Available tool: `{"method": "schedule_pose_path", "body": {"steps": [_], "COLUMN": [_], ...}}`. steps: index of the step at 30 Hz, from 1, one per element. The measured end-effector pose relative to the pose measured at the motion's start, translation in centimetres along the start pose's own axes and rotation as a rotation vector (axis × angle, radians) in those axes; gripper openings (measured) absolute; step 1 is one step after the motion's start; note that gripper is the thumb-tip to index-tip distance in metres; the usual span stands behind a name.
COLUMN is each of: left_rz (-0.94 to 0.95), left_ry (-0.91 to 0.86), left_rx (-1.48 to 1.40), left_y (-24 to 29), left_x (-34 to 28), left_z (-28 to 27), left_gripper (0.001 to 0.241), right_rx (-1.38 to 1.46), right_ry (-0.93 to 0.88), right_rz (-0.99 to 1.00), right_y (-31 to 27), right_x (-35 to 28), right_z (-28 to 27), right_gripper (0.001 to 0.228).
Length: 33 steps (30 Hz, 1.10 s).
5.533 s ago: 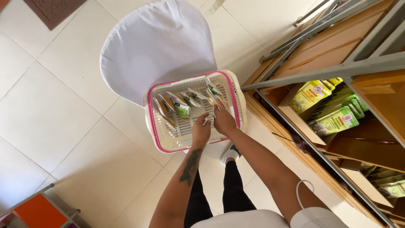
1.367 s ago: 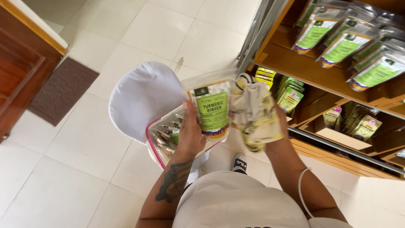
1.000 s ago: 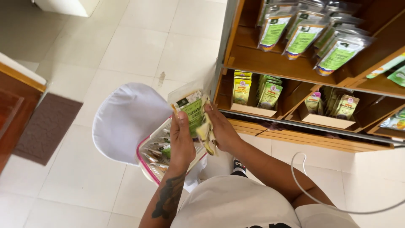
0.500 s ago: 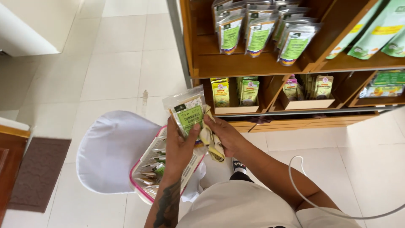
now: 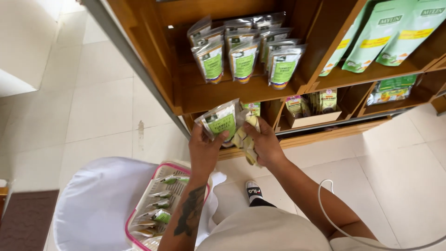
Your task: Wiping and organizing product pouches on a wooden grocery shelf.
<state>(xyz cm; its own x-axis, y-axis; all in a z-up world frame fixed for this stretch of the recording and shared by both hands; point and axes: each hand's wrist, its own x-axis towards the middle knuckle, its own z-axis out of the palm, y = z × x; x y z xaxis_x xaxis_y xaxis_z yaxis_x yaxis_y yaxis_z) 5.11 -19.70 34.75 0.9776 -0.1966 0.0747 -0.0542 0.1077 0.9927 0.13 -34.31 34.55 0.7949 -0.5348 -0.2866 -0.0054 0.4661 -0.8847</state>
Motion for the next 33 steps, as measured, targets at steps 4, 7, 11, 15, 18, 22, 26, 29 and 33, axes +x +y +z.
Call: {"method": "schedule_pose_path", "body": {"steps": [4,7,11,15,18,22,26,29,33], "left_rz": [0.054,-0.014,0.063,0.088,0.083,0.026,-0.093,-0.111,-0.121], "left_ry": [-0.054,-0.055,-0.073,-0.103,-0.162,-0.128,-0.126,-0.117,-0.112], "left_rx": [0.019,-0.001,0.032,0.057,0.045,-0.05,-0.042,-0.025,-0.02], "left_y": [-3.3,-4.5,-6.9,-9.5,-10.8,-11.0,-10.6,-11.3,-11.3], "left_x": [4.7,8.0,11.3,13.8,15.1,15.3,15.4,16.0,16.1], "left_z": [3.1,5.4,8.2,10.4,10.9,11.7,11.6,11.8,12.3], "left_gripper": [0.058,0.054,0.062,0.064,0.069,0.075,0.077,0.068,0.06], "right_rx": [-0.032,-0.074,-0.227,-0.514,-0.64,-0.687,-0.644,-0.644,-0.739], "right_ry": [0.081,0.05,-0.057,-0.125,-0.135,-0.151,-0.174,-0.207,-0.234], "right_rz": [-0.119,-0.111,-0.086,-0.091,-0.071,-0.015,0.045,0.024,0.026], "right_y": [-0.9,-3.4,-4.1,-4.0,-4.4,-5.6,-6.5,-6.8,-5.8], "right_x": [4.1,5.9,8.1,10.4,11.3,12.1,12.0,12.5,13.8], "right_z": [-3.0,-3.9,-4.3,-4.1,-3.9,-3.5,-2.6,-2.6,-3.4], "right_gripper": [0.027,0.048,0.067,0.074,0.075,0.077,0.084,0.083,0.086]}}
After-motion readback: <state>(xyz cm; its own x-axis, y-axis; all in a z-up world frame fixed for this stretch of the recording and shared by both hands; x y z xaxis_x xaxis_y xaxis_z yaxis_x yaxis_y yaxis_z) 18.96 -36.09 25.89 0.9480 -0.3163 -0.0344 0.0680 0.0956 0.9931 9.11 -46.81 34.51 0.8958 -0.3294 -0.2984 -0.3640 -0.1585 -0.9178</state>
